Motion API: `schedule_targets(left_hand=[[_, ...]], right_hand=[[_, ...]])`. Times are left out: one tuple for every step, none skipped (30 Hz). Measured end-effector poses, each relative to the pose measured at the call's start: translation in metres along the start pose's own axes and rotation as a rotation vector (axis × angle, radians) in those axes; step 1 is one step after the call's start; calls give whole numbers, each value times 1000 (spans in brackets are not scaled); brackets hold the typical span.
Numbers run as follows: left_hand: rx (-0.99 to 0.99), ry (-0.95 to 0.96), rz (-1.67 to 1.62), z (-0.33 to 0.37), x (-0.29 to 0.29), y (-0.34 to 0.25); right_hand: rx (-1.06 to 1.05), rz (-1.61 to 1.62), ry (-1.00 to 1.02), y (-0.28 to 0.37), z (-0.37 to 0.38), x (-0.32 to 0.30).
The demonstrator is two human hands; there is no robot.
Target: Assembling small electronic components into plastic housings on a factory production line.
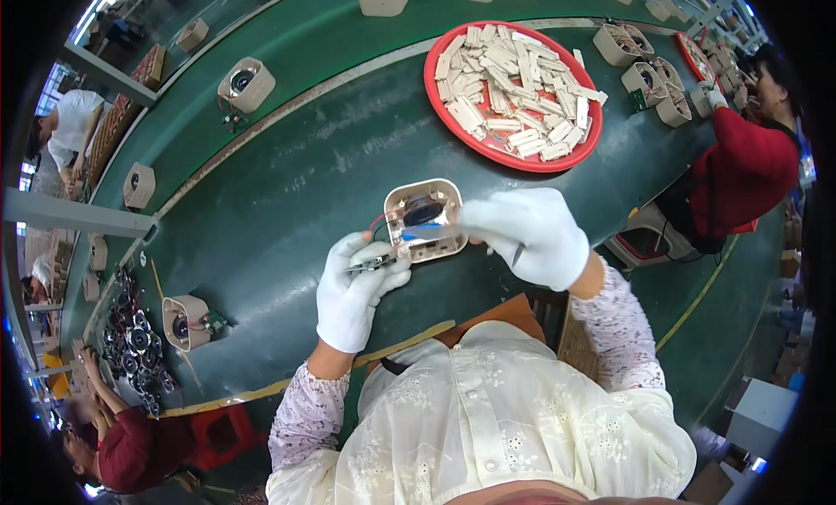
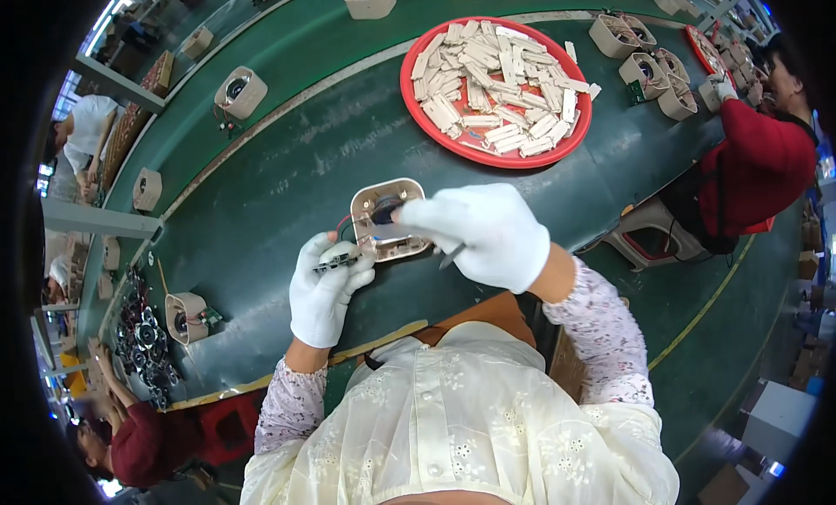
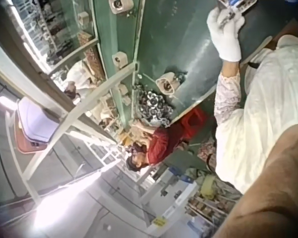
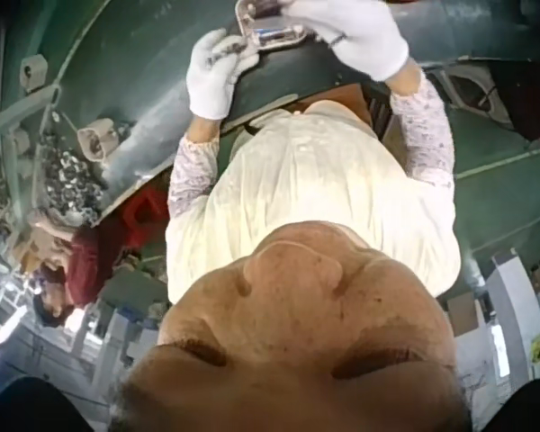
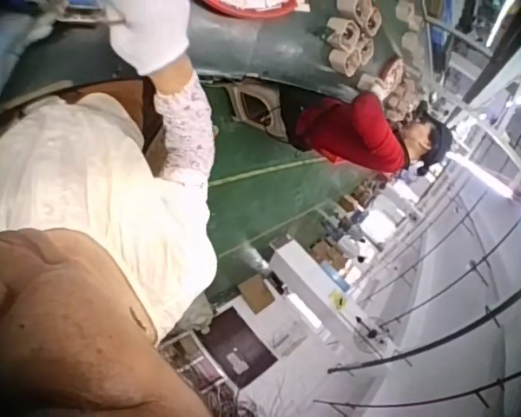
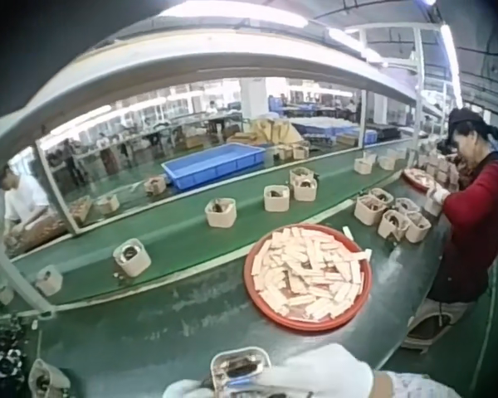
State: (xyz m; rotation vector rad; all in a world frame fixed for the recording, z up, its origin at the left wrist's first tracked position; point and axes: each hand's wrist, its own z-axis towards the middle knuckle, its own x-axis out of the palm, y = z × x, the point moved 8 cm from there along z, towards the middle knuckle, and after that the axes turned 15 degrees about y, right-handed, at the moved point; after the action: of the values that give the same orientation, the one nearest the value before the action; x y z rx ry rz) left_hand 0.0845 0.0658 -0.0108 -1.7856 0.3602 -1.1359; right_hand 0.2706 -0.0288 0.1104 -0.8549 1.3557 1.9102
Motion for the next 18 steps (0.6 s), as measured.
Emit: schedule_targets(left_hand=[[12,-3,-39,-2,0,3],[32,8,-73,0,2,2],[25,-5,-71,-1,0,2],[18,-19,-68,-2,-2,3],[12,-27,-64,-1,-4,3],[-10,-36,-3,2,-3,1],[-32,-44,58,5,-1,-2],[-54,-60,121,7,0,-6],[-71,-51,238,11,4,-11],[-89,-41,355,16,9,-16],[-107,-36,469,19,12,-20],[-92,-24,737,23,14,-25],[62,32,1011,25,23,-34],[62,74,1065,28,26,-36],[65,117,1116,29,29,-38],[98,170,1165,30,30,-39],[137,231,1212,30,34,-40],[175,292,1259,31,38,-40]], right_hand=[[7,-77,118,7,0,4],[12,-166,224,13,0,8],[-5,-210,249,16,1,13],[-23,-253,273,19,4,21],[-39,-299,294,21,6,29],[-8,-360,379,19,8,40],[17,-392,423,16,10,48],[36,-417,468,13,13,57],[56,-443,512,10,15,65],[83,-421,550,8,17,72],[70,-393,520,10,18,70],[59,-366,490,11,17,65],[49,-338,459,12,17,60],[81,-279,508,10,16,55],[114,-222,558,13,17,45],[147,-165,608,12,17,43],[122,-114,461,13,19,32],[96,-63,314,14,19,22]])
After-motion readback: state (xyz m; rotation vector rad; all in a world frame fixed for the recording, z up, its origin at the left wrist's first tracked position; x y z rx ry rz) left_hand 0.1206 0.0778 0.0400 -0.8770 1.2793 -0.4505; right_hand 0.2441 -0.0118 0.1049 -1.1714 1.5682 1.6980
